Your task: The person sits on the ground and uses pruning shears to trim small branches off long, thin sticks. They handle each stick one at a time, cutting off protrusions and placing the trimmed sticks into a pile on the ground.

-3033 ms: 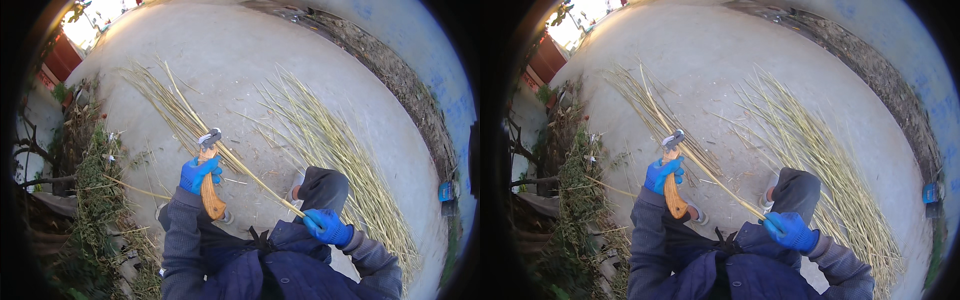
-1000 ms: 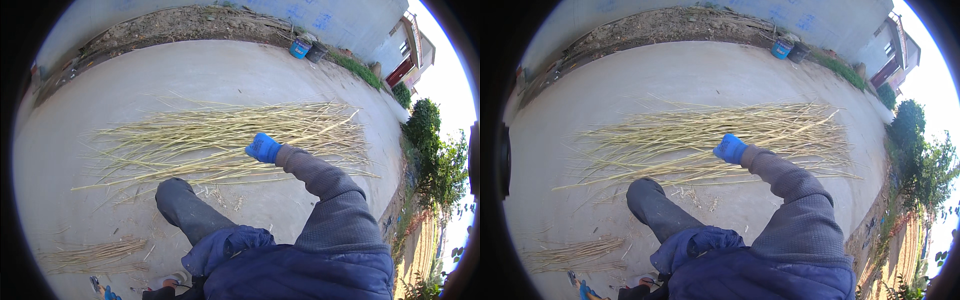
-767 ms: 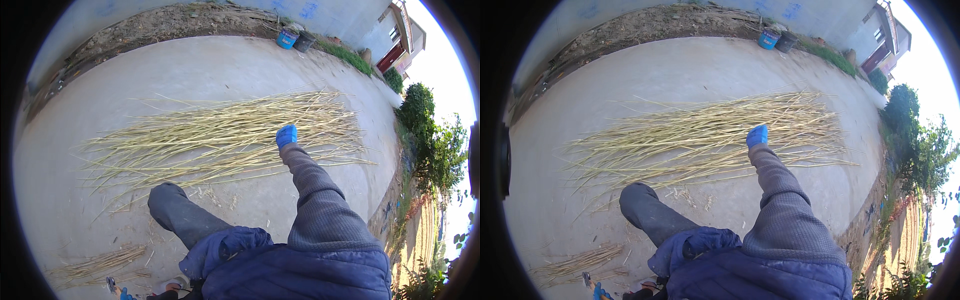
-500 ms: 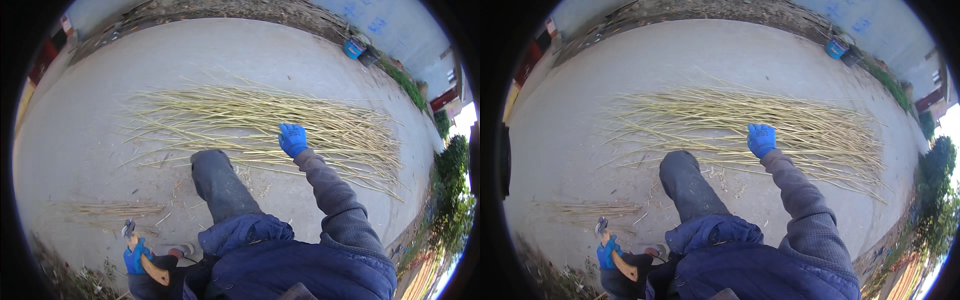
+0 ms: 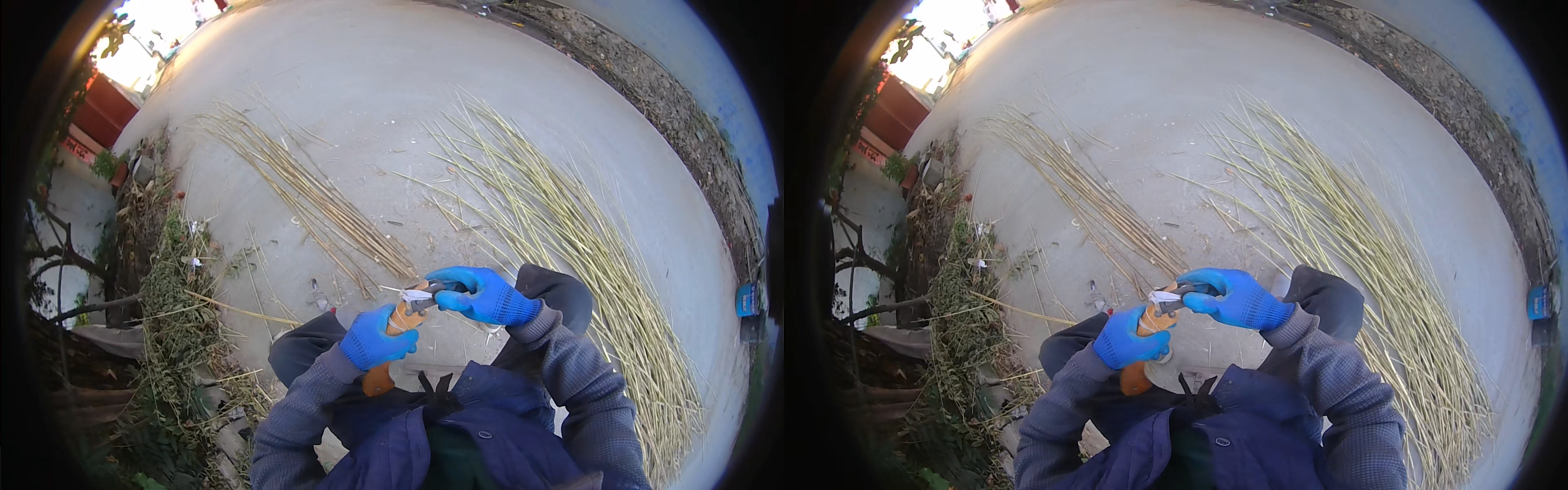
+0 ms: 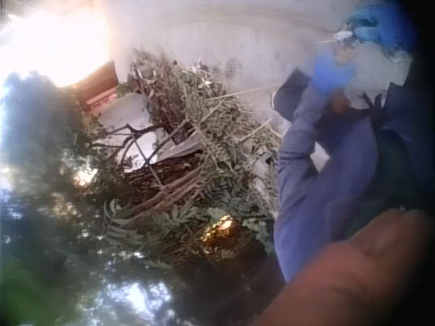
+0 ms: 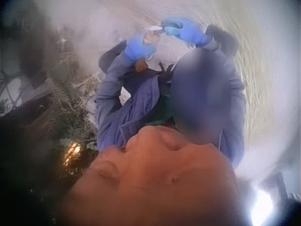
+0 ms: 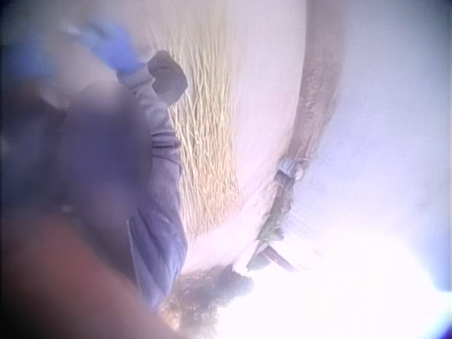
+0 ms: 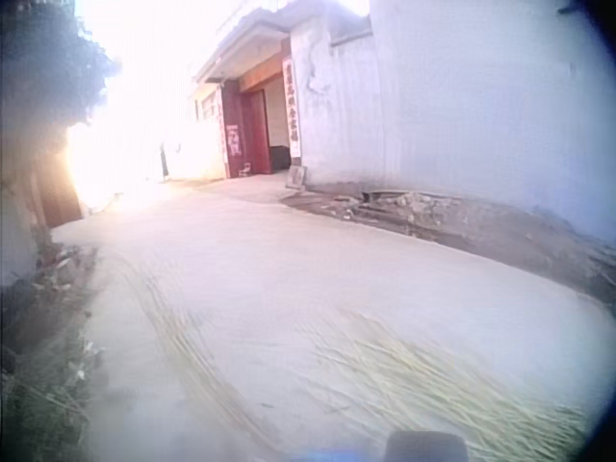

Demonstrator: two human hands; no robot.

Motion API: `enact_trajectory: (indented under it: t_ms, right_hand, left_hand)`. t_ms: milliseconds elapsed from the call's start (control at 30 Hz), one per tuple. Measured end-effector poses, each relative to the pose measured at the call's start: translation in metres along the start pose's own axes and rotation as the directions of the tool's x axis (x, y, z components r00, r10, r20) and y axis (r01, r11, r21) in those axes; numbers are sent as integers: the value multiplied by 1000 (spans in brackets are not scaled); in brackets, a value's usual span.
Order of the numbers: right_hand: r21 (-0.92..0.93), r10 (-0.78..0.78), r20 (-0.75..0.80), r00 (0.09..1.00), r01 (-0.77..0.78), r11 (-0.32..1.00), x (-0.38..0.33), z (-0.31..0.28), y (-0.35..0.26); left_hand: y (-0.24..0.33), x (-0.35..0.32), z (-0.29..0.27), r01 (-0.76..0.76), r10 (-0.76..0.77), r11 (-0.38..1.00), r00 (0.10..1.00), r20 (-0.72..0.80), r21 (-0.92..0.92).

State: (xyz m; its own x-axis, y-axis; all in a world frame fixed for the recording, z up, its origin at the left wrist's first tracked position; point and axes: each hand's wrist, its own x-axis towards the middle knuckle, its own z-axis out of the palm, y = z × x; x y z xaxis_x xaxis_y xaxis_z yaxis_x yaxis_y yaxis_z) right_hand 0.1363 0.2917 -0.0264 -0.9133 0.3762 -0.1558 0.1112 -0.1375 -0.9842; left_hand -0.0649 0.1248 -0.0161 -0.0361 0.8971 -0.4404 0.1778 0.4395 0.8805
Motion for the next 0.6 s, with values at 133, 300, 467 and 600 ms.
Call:
enact_trajectory:
  t_ms: [133,300,467,600]
  right_hand:
    - [20,171,50,984,-172,985,22,3,19]
    - [55,34,77,996,-38,998,61,-4,42]
    - [-63,240,30,970,-238,969,112,-37,125]
    - [-413,506,-163,847,-524,745,126,-71,221]
  left_hand:
    - [-26,5,-15,81,-69,989,993,94,-124]
    - [-43,24,-35,177,-124,928,977,176,-329]
    - [-53,42,-81,33,-103,891,986,-132,-453]
    - [-58,42,-138,-81,-198,842,874,-444,-534]
